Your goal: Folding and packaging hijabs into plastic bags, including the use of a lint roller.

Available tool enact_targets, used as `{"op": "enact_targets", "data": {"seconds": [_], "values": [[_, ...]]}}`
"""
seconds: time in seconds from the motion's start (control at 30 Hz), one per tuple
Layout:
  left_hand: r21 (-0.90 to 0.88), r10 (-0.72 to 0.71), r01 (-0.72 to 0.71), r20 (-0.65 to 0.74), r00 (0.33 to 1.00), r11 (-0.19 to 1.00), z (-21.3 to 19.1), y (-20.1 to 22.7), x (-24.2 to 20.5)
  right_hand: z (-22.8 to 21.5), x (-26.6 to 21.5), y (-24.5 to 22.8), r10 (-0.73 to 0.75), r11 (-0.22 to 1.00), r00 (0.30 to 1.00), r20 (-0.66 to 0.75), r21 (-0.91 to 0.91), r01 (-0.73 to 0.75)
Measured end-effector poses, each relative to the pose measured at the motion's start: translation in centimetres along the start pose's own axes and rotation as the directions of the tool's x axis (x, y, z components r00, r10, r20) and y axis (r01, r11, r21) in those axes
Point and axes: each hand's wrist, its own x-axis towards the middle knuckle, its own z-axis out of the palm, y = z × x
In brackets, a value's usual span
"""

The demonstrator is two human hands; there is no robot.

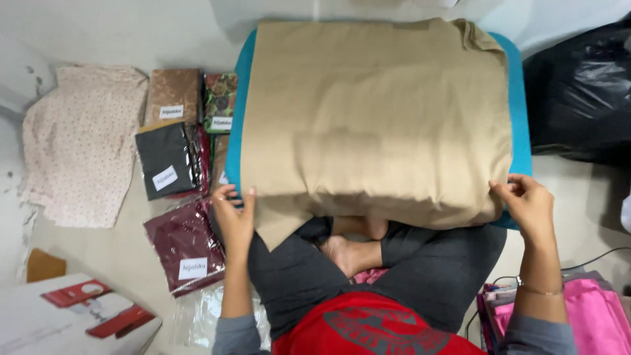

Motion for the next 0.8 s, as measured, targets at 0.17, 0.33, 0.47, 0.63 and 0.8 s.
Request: {"op": "enact_targets", "data": {"seconds": [0.17, 0.33, 0.47, 0.63, 0.8], "values": [[-0.280, -0.228, 0.246, 0.096, 0.969, 0.928, 2.1, -4.0, -3.2, 0.7, 0.1, 3.3, 0.031, 0.991, 1.000, 0.006, 0.133, -0.032], [-0.252, -0.211, 0.233, 0.111, 0.971, 0.939, 3.6, -7.1, -4.8, 0.6, -2.4, 2.7, -0.086, 0.829, 0.991, -0.106, 0.544, 0.130], [-0.172, -0.253, 0.255, 0.031, 0.967, 0.952, 1.4, -2.2, -4.5, -0.1, -3.9, 1.9, -0.163, 0.972, 0.927, -0.338, 0.107, 0.210], [-0.124, -0.149, 0.140, -0.071, 0.986, 0.982, -2.3, 1.3, -4.4, -1.4, -3.8, 2.1, -0.403, 0.915, 0.836, -0.373, -0.200, 0.351], [0.136, -0.194, 0.189, 0.028, 0.981, 0.973, -3.4, 3.1, -4.1, -1.6, -4.1, 1.2, -0.362, 0.899, 0.887, -0.287, -0.359, 0.251]]}}
